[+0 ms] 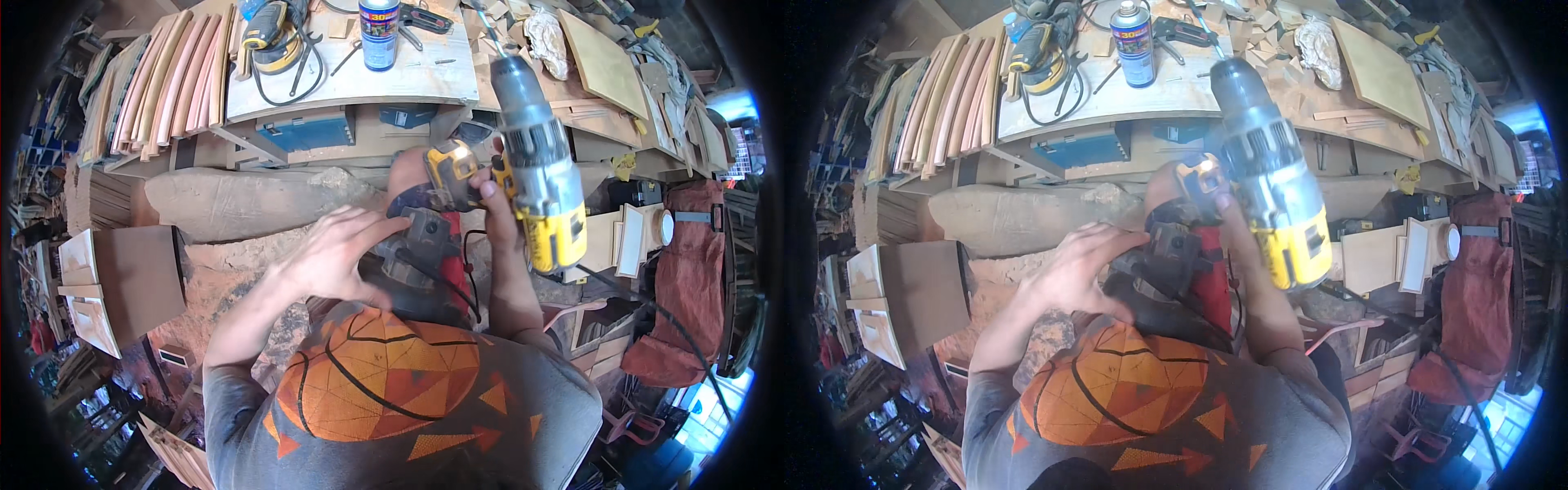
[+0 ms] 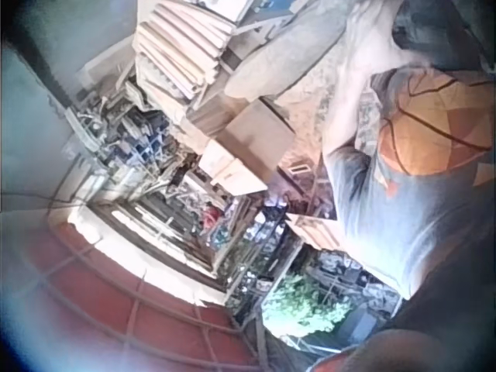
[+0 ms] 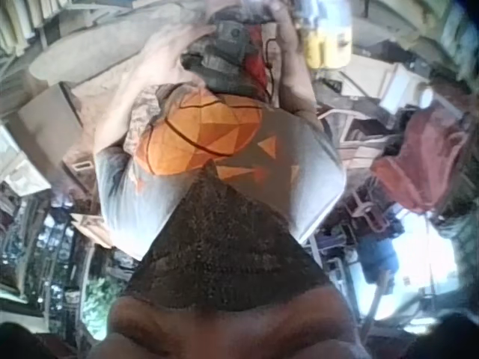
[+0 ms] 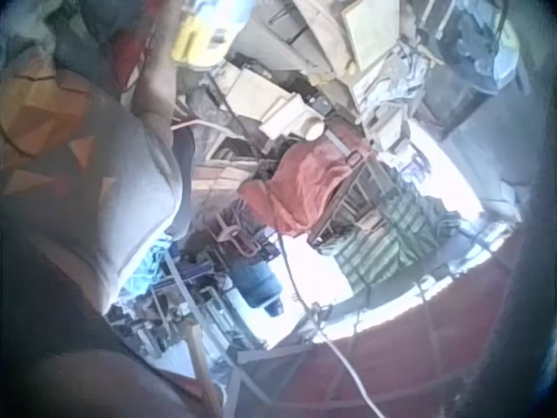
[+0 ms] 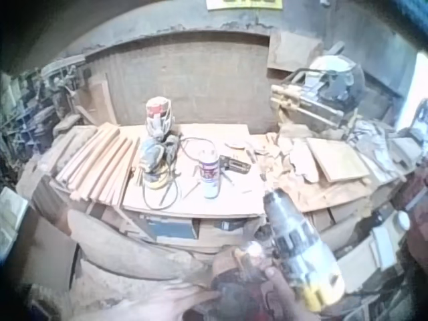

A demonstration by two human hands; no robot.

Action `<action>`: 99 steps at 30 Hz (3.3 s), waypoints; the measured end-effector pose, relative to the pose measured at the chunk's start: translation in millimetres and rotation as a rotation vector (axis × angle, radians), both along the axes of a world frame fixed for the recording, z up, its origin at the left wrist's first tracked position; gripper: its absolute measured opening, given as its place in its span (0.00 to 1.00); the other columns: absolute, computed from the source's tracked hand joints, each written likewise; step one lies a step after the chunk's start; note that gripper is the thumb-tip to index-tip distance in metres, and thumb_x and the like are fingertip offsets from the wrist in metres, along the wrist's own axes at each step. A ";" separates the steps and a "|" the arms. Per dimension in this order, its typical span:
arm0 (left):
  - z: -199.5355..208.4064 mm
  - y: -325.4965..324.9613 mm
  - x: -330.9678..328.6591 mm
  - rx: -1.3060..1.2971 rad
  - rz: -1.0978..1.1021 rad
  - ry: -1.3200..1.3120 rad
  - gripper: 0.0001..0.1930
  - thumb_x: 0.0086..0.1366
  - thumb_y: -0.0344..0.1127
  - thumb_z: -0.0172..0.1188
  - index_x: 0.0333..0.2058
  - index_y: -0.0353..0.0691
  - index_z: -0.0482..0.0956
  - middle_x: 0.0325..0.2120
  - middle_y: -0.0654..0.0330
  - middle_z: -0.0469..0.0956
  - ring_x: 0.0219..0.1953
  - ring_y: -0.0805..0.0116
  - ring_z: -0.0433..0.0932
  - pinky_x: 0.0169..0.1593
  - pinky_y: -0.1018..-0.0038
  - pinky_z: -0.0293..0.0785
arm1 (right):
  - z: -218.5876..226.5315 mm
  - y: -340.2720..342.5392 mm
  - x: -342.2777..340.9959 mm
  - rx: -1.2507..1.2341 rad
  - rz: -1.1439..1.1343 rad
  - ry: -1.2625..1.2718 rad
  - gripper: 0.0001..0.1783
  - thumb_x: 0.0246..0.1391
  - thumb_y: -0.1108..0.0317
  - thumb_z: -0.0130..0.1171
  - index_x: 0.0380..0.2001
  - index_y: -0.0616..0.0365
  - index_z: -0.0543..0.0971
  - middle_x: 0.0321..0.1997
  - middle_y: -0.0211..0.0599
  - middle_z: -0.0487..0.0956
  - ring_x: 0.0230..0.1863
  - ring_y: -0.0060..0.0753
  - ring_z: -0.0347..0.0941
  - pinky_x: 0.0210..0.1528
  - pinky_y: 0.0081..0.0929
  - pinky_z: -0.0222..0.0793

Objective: Repairing and reassembling a handheld power blower in a woodworking shop.

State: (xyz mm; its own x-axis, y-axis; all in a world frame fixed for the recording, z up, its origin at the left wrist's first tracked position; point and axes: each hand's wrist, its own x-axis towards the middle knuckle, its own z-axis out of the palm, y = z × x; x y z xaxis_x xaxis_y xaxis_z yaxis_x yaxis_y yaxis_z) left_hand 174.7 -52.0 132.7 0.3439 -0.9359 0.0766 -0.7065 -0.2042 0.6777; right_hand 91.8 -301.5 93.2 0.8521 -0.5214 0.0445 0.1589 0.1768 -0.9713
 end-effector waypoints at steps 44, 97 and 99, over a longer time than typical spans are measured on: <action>-63.7 -31.6 44.2 0.363 0.752 -0.228 0.31 0.62 0.64 0.62 0.56 0.52 0.80 0.43 0.48 0.84 0.49 0.47 0.83 0.52 0.55 0.78 | 80.3 -12.6 -152.5 -0.493 0.457 0.584 0.20 0.57 0.57 0.71 0.45 0.60 0.81 0.39 0.34 0.83 0.38 0.29 0.77 0.43 0.32 0.75; -65.2 -28.4 39.7 0.463 0.747 -0.268 0.30 0.63 0.64 0.61 0.58 0.54 0.79 0.41 0.46 0.84 0.47 0.47 0.83 0.49 0.55 0.80 | 85.1 34.7 -144.0 -0.144 0.404 0.534 0.18 0.58 0.71 0.67 0.50 0.63 0.78 0.44 0.36 0.82 0.29 0.21 0.75 0.33 0.23 0.75; -65.1 -28.0 39.5 0.458 0.741 -0.259 0.30 0.63 0.64 0.61 0.58 0.53 0.79 0.42 0.46 0.84 0.47 0.47 0.83 0.49 0.55 0.80 | 86.9 36.9 -143.8 -0.120 0.389 0.531 0.17 0.59 0.69 0.68 0.49 0.62 0.78 0.43 0.34 0.81 0.28 0.21 0.76 0.33 0.22 0.75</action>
